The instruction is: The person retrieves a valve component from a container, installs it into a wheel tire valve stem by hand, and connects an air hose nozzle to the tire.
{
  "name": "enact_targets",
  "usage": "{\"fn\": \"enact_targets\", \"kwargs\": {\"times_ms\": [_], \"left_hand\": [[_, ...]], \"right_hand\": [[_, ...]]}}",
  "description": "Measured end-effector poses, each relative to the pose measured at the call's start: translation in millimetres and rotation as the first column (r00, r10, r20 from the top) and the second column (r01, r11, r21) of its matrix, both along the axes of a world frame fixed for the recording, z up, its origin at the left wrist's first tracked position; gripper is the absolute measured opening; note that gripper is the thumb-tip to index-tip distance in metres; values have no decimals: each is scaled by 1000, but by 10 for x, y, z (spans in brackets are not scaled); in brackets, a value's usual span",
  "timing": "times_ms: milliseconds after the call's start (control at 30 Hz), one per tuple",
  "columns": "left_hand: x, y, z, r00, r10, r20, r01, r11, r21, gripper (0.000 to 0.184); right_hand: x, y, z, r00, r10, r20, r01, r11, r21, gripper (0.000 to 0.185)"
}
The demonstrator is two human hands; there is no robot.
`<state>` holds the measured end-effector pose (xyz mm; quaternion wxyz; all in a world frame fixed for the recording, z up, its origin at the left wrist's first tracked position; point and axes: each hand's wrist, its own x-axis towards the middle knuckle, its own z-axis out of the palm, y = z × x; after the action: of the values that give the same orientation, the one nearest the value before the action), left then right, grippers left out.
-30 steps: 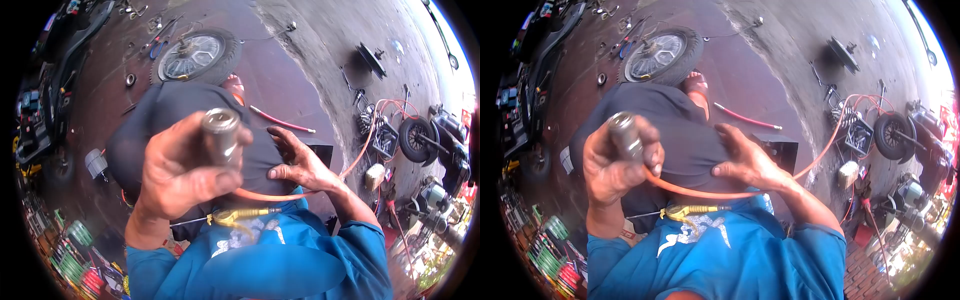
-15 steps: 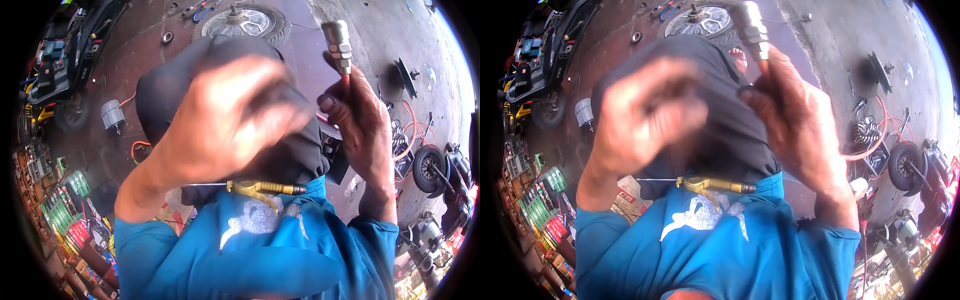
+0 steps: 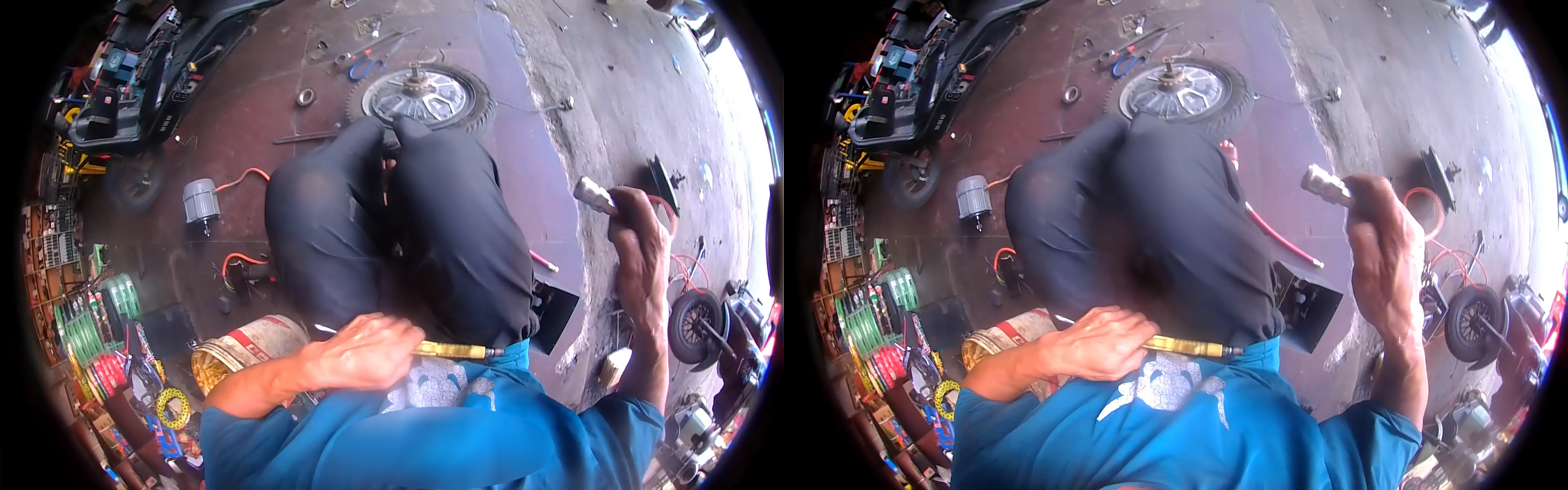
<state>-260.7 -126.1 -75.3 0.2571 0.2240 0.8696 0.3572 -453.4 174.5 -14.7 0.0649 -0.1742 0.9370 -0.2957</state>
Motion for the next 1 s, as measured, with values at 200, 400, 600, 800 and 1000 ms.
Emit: {"fn": "enact_targets", "kwargs": {"times_ms": [200, 400, 600, 800, 1000], "left_hand": [[-269, -541, 754, 830, 496, 255, -545, 817, 188, 35], [-350, -744, 825, 607, 767, 209, -794, 575, 195, 79], [-436, -744, 791, 612, 619, -492, -630, 758, 170, 99], [-592, -838, 915, 715, 443, -541, -387, 895, 221, 75], [-559, -910, 925, 775, 628, -72, -552, 728, 407, 47]], "right_hand": [[26, -329, 85, 935, 121, 334, 103, 808, -580, 46], [-108, -595, -21, 897, 363, -252, -398, 911, -107, 34], [-161, -695, 47, 918, 357, -175, -382, 913, -143, 52], [-452, -922, -15, 913, 330, -238, -398, 845, -357, 38], [-555, -1201, -59, 860, 422, -288, -504, 789, -351, 33]]}}
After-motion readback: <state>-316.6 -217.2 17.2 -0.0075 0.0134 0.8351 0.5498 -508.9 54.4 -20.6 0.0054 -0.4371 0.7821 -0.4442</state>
